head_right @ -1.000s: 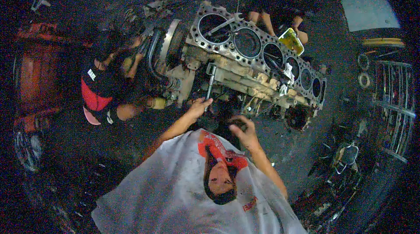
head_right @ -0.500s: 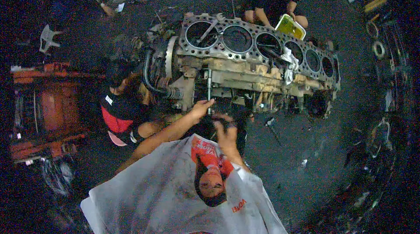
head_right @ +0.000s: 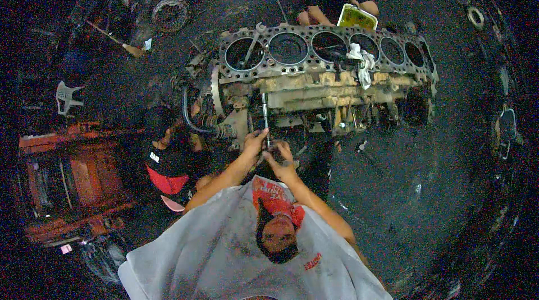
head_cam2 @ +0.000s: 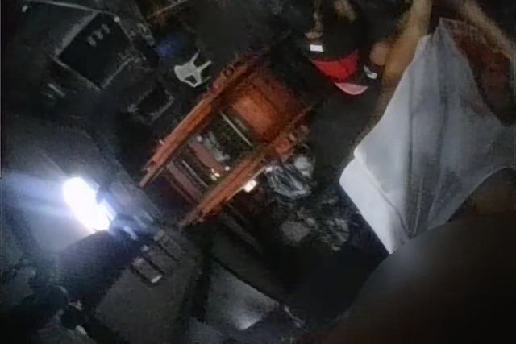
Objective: Disassembling internal components of a large engine block and removing parts for inspection.
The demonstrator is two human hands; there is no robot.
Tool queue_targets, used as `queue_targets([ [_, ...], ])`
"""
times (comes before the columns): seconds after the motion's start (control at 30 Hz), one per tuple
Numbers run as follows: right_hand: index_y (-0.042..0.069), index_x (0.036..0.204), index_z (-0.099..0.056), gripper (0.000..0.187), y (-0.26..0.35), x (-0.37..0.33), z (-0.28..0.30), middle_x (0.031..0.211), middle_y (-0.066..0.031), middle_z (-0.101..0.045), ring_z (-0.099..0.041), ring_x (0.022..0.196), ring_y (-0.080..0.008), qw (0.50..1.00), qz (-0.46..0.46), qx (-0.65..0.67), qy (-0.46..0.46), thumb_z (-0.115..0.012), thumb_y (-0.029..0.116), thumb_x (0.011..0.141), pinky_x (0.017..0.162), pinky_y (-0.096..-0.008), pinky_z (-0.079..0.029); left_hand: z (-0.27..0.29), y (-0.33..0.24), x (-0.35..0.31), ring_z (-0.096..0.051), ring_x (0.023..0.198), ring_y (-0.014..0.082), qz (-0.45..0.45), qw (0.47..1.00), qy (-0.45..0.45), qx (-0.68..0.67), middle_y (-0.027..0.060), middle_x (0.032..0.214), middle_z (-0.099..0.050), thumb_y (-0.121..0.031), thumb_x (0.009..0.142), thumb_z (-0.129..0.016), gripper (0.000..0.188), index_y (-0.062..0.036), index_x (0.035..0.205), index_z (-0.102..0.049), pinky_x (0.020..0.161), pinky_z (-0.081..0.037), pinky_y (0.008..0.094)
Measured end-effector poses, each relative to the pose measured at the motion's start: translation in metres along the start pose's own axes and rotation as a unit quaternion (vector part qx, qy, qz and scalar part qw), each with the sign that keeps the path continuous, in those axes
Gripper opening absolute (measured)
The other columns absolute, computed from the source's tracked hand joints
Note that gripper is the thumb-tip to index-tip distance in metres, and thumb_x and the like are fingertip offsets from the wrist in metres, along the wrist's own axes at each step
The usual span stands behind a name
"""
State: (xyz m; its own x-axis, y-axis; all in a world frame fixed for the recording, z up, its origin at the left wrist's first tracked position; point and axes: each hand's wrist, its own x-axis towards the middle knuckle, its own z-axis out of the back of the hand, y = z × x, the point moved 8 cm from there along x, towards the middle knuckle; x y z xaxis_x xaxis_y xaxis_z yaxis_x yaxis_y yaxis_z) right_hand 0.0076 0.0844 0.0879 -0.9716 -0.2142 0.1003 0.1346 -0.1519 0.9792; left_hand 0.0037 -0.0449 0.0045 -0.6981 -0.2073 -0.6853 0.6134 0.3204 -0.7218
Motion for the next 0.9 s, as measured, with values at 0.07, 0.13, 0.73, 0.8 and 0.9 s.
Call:
queue_targets([
  [0.07,0.005,0.086,-0.054,0.01,-0.059,-0.017,-0.007,0.083,-0.0024,-0.056,-0.05,0.081,-0.0118,0.955,-0.297,0.013,0.021,-0.061,0.011,0.081,0.073,-0.0262,-0.04,0.002,0.006,0.003,-0.055,0.061,0.011,0.022,1.0,-0.002,-0.015,0.0045,0.073,-0.06,-0.027,0.082,-0.063,0.024,-0.003,0.086,-0.058,0.051,-0.041,0.0213],
  [0.13,0.006,0.087,-0.053,0.009,-0.071,-0.022,-0.006,0.082,-0.0017,-0.055,-0.05,0.077,-0.0113,0.922,-0.316,0.221,-0.036,-0.057,0.015,0.085,0.072,-0.0285,-0.043,-0.004,0.003,0.004,-0.055,0.061,0.0116,0.01,0.999,0.031,-0.04,0.0049,0.075,-0.061,-0.023,0.079,-0.067,0.025,-0.0018,0.088,-0.057,0.051,-0.041,0.023],
  [0.73,0.01,0.101,-0.052,0.023,-0.136,-0.046,-0.031,0.1,-0.0081,-0.058,-0.058,0.093,-0.028,0.701,-0.461,0.542,-0.046,-0.057,0.023,0.083,0.082,-0.047,-0.047,-0.005,-0.022,-0.014,-0.058,0.077,0.0165,0.014,0.994,-0.031,0.103,0.0078,0.08,-0.06,-0.024,0.07,-0.075,0.034,-0.0005,0.087,-0.057,0.071,-0.046,0.0327],
  [0.8,0.011,0.1,-0.053,0.022,-0.143,-0.048,-0.03,0.101,-0.0074,-0.058,-0.057,0.094,-0.0274,0.705,-0.473,0.526,-0.048,-0.057,0.022,0.082,0.083,-0.0468,-0.046,-0.002,-0.02,-0.013,-0.059,0.077,0.0173,0.028,0.993,-0.045,0.106,0.0081,0.08,-0.06,-0.026,0.07,-0.075,0.036,-0.0001,0.088,-0.056,0.071,-0.047,0.0332],
  [0.9,0.014,0.099,-0.054,0.022,-0.136,-0.044,-0.034,0.103,-0.0053,-0.059,-0.055,0.094,-0.0225,0.689,-0.43,0.583,0.002,-0.06,0.022,0.079,0.083,-0.0445,-0.045,-0.006,-0.011,-0.002,-0.059,0.06,0.0114,0.04,0.994,0.015,0.101,0.0045,0.072,-0.062,-0.023,0.079,-0.067,0.025,-0.0027,0.089,-0.058,0.048,-0.041,0.0219],
])
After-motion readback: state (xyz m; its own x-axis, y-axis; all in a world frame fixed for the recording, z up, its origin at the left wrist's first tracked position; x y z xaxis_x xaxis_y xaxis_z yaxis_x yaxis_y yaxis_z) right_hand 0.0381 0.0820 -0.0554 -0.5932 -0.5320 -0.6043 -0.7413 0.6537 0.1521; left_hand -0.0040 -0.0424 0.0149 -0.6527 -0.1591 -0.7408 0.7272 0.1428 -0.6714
